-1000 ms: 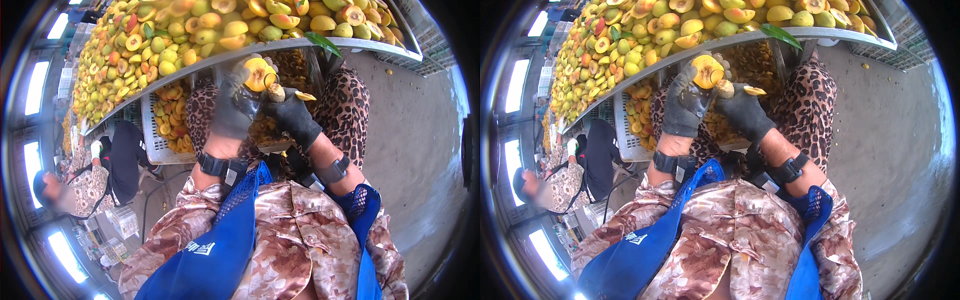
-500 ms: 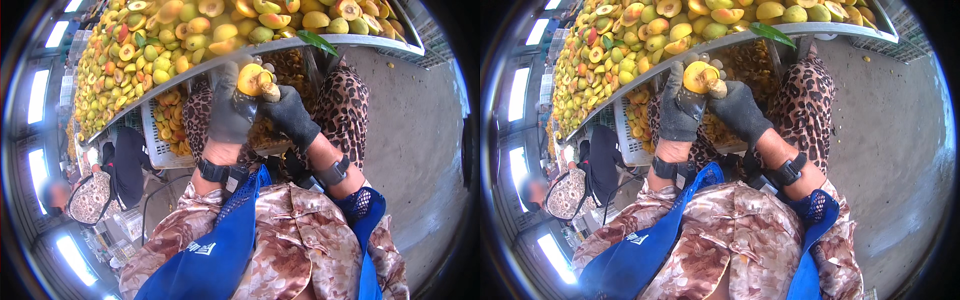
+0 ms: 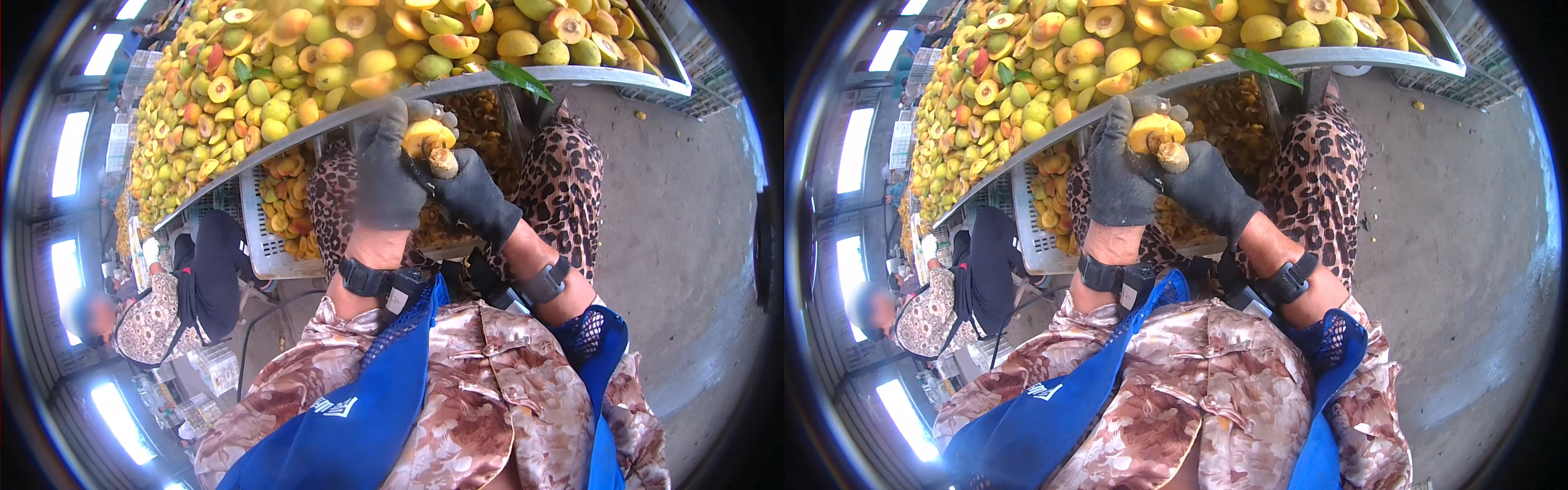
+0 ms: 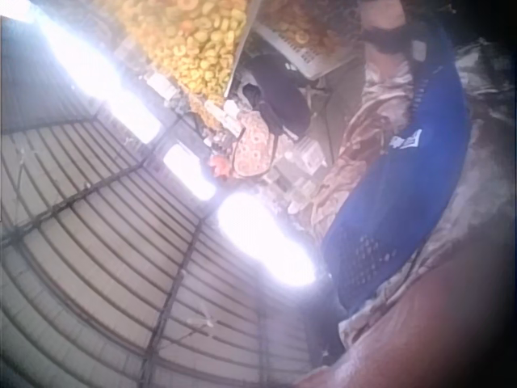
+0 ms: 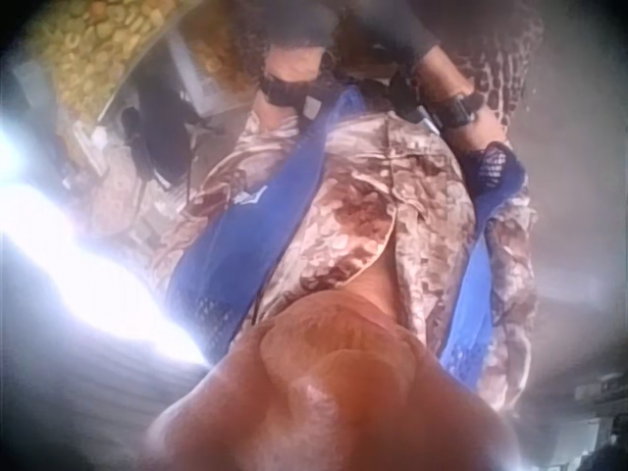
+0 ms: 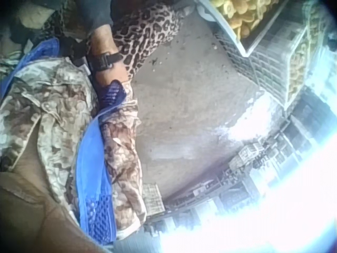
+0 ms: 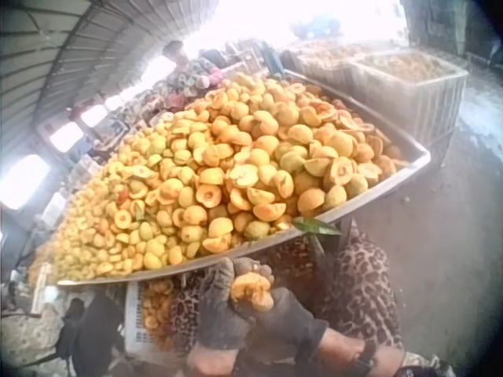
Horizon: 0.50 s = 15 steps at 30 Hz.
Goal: Manually remove the pits and skin from fruit using a specialized hand tool.
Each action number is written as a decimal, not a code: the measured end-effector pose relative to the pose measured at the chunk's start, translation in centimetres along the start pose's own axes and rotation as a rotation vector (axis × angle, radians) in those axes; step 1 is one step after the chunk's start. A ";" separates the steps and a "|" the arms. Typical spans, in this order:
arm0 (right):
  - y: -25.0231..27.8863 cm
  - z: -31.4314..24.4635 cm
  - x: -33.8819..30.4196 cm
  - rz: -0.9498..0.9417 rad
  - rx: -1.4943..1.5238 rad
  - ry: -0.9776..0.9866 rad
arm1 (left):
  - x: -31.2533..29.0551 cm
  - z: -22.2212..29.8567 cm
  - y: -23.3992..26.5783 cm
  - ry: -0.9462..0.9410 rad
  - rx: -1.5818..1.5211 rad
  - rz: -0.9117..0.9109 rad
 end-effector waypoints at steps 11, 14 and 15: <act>-1.4 3.5 -2.7 0.031 0.326 -0.050 | -1.4 -0.8 -1.3 -0.047 -0.036 0.115; -2.0 1.6 -3.1 -0.039 0.325 -0.142 | -1.7 0.2 -1.3 -0.172 0.264 0.161; -1.7 1.5 -3.1 -0.030 0.318 -0.135 | -1.7 0.2 -1.4 -0.176 0.260 0.149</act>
Point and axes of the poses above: each hand's wrist, its own x-axis towards the middle knuckle, its own y-axis out of the back of the hand, z = x × y, the point moved 6 cm from there along x, towards the middle knuckle, and after that the axes turned 9 degrees about y, right-handed, at the moved point
